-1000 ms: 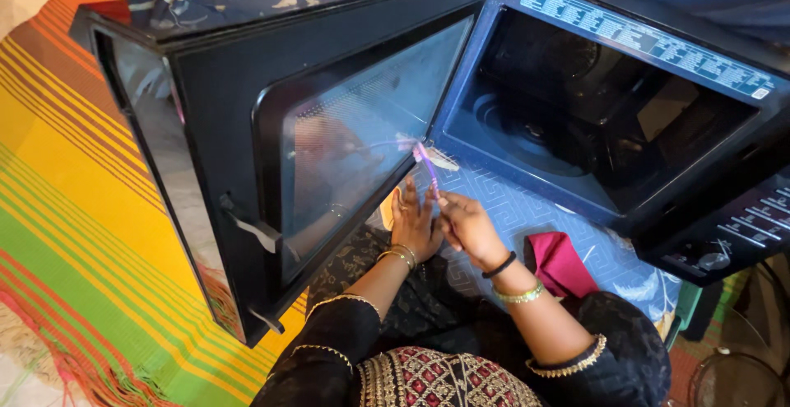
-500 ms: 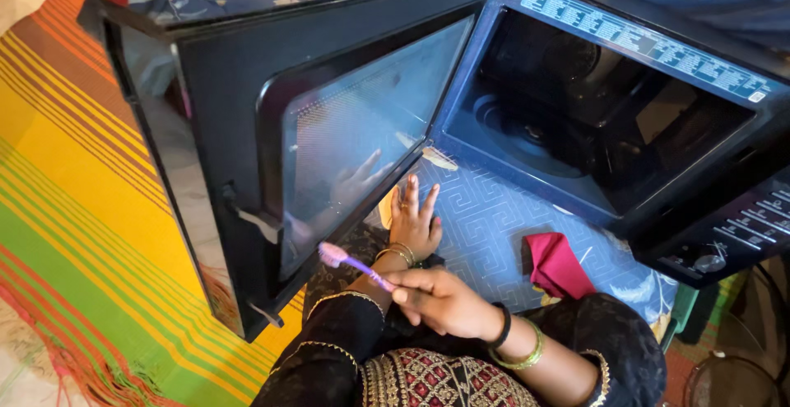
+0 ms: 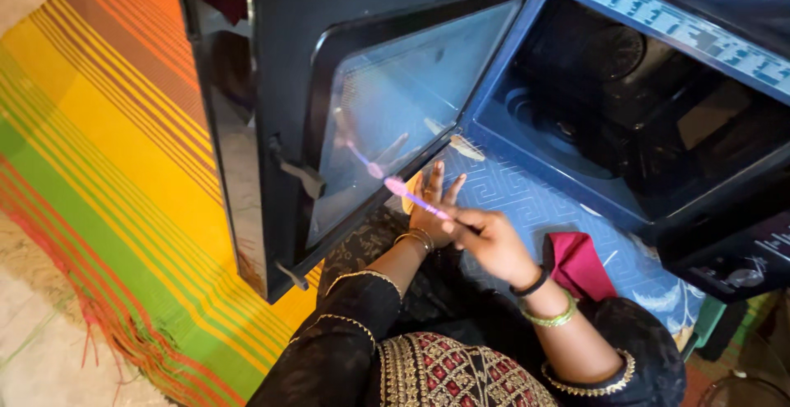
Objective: The person cleans a black microwave oven placed on a patterned mat. They use a pink cloth to wipe the exterior and interior surfaces, and a toothbrush to scrub the control panel and door edges.
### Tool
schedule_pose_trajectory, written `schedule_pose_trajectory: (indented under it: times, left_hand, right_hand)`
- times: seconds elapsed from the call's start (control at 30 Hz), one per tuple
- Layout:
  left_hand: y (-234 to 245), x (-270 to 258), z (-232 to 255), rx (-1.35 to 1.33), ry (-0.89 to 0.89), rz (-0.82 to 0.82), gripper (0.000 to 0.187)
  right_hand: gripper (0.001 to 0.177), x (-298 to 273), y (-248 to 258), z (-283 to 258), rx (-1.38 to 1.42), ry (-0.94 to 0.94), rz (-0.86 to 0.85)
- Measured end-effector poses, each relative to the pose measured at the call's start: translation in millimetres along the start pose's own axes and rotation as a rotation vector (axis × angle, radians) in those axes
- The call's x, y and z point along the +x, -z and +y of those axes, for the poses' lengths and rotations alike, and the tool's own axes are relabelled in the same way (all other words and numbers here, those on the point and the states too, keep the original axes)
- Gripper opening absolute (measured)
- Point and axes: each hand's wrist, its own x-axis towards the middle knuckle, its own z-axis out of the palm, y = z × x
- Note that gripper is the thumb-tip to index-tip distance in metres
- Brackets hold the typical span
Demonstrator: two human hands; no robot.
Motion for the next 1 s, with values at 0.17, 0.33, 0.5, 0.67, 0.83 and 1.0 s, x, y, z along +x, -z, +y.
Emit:
schedule_pose_trajectory:
  times: [0.17,0.33,0.5,0.67,0.83,1.0]
  left_hand:
    - [9,-2,2,-0.199,-0.007,0.118,0.053]
    - [-23,-2,-5,-0.228,-0.041,0.383,0.068]
    - [-25,-3,-8,-0.187,-0.080,0.418,0.075]
    - [-19,-2,-3,-0.186,-0.020,0.371,0.082]
    - [-25,14,0,-0.524,0.188,0.491,0.098]
    - [-35,87,-2,-0.745,0.490,0.603,0.077]
  right_hand:
    - [0.036,12,13,13,0.041,-0.060,0.046]
    - [0.035,19,21,25,-0.024,-0.136,0.147]
    - [0.035,31,29,40,-0.115,-0.192,0.281]
    - [0.033,44,33,52,-0.212,-0.208,0.420]
    - [0.030,41,30,62,-0.393,-0.043,0.509]
    - [0.029,33,33,57,-0.377,0.096,0.421]
